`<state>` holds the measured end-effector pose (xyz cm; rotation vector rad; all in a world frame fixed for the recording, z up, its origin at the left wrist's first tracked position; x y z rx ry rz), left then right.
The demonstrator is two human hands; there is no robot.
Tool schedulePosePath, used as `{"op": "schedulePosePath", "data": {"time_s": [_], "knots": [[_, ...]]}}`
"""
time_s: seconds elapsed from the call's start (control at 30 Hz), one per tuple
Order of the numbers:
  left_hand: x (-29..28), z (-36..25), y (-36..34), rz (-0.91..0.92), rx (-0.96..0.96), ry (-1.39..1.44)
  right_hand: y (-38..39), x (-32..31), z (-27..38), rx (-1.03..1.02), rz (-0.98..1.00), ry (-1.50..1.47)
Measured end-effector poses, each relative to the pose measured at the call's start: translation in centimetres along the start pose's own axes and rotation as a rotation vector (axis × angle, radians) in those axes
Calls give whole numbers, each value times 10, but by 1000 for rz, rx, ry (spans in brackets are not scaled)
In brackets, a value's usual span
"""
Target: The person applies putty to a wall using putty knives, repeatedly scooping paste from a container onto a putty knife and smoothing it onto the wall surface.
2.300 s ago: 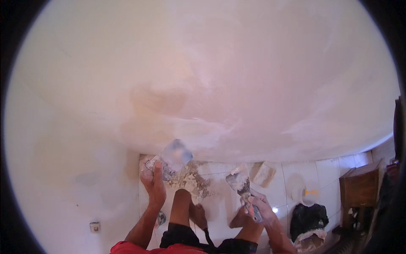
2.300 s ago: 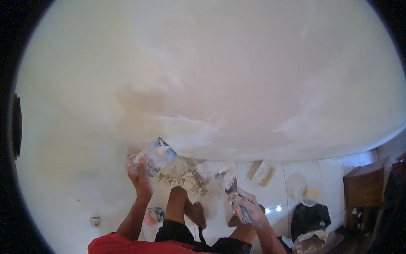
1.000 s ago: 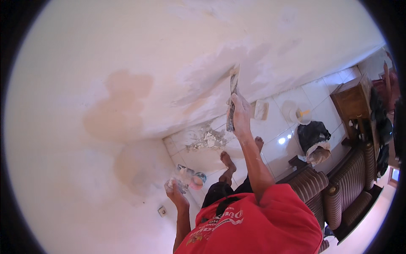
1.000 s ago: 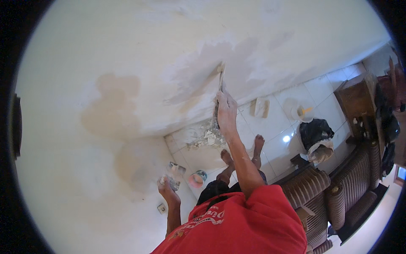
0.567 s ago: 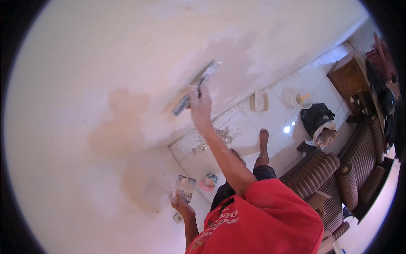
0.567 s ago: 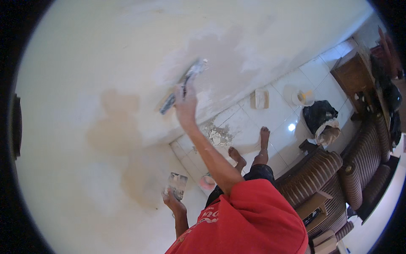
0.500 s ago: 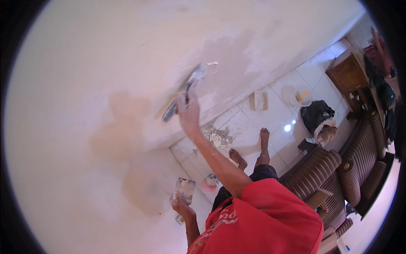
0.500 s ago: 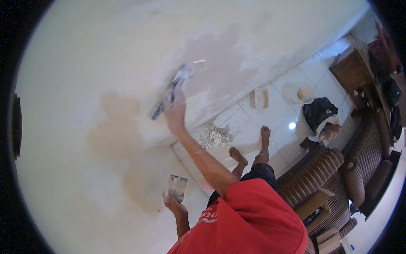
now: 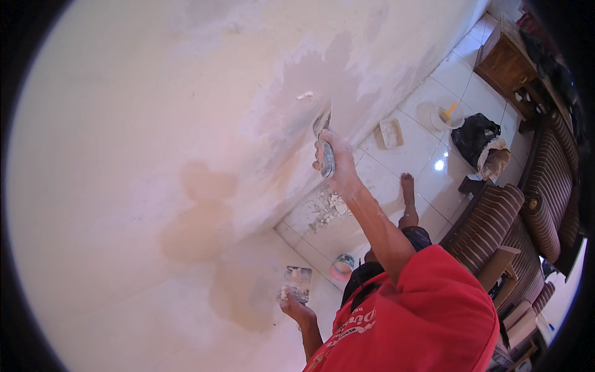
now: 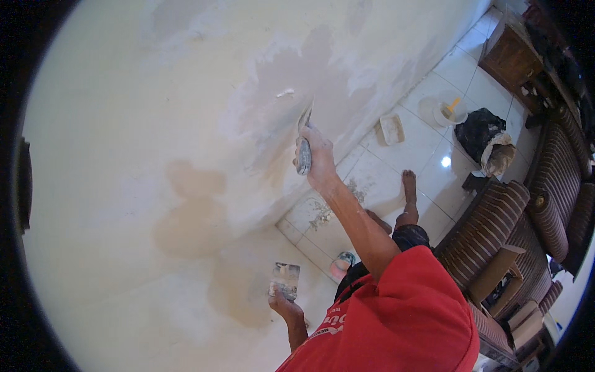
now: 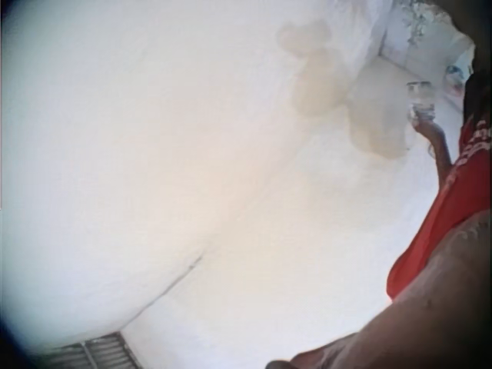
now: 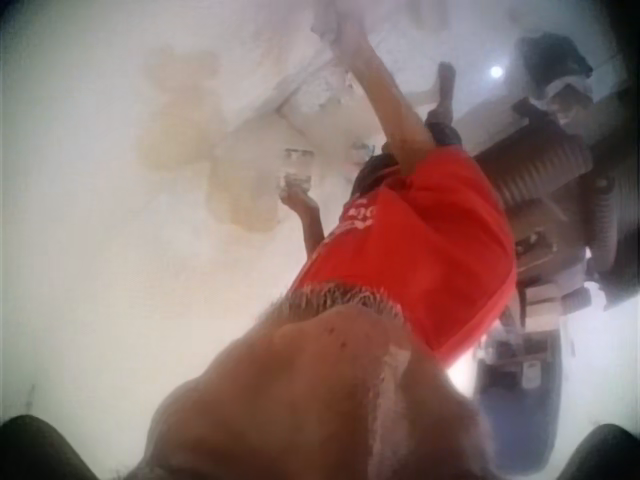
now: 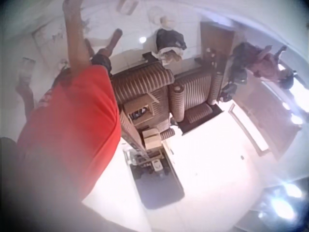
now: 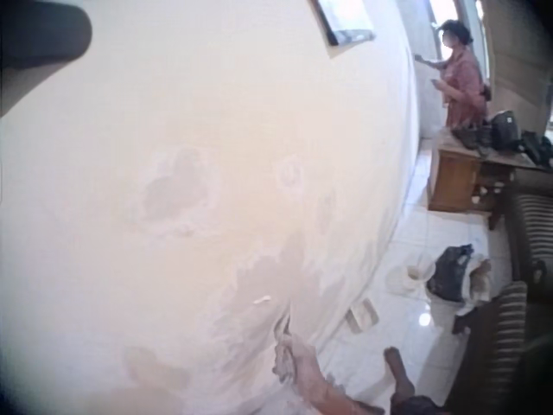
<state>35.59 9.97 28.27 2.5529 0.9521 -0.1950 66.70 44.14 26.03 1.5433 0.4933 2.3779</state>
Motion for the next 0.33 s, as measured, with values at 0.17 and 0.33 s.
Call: {"op": "schedulePosePath", "data": {"time_s": [0.17,0.33], "knots": [[-8,4,-2,3,-10,22,0,17,7,11,17,21],[-9,6,-4,5,-15,44,10,37,12,-90,65,142]]}}
Point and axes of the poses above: each hand's wrist, its own y-axis away from the middle knuckle, its own x-axis out of the palm, z = x × y, the point moved 9 cm from there along -y, towards the middle knuckle, and after that the axes turned 3 degrees about z, right-handed, at the moved point
